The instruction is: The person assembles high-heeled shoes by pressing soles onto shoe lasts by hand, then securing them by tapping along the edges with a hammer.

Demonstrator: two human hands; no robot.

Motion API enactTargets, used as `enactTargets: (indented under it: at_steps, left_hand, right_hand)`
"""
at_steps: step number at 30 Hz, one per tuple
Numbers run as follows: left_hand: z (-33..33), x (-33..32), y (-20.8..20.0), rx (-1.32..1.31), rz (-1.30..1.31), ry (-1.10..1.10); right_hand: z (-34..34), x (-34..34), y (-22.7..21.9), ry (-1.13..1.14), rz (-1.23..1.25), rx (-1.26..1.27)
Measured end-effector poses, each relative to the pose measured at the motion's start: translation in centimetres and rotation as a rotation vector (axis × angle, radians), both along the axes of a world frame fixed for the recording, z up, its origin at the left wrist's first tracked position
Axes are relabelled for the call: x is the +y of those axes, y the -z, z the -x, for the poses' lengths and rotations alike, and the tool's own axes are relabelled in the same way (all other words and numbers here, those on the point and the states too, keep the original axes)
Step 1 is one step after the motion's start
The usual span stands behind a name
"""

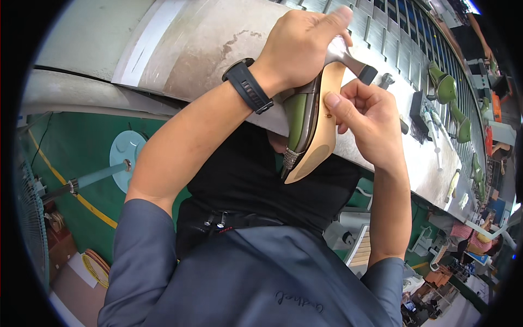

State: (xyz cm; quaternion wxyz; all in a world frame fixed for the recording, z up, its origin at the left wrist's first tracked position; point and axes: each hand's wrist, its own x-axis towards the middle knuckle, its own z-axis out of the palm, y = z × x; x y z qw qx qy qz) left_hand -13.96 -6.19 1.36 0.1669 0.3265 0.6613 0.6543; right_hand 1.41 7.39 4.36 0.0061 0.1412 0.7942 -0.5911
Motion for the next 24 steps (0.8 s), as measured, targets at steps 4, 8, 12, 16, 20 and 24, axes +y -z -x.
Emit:
enactTargets:
  at_steps: [4,8,12,16,20,24]
  left_hand:
    - [-0.8,1.1,0.1,-0.049,-0.112,-0.125]
    - [-0.9,1.5,0.3,0.016,-0.166,-0.175]
    - [-1.2,1.7,0.3,0.003,-0.200,-0.177]
    - [-0.9,2.1,0.3,-0.022,-0.127,-0.186]
    - [-0.3,1.9,1.3,-0.086,-0.192,-0.122]
    - [-0.3,2.0,1.5,0.002,-0.165,-0.147]
  right_hand:
    - [0.8,0.3,-0.7,-0.041,-0.016,-0.028]
    - [1.1,-0.2,-1.4,-0.031,-0.075,-0.052]
    - [1.6,-0.4,-1.5,0.016,-0.153,-0.093]
    - [2.5,0.8,-1.0,0.011,-0.162,-0.056]
    - [2.7,1.0,0.7,0.032,0.063,0.093]
    - [3.3,3.3,3.1,-0.012,0.173,0.089]
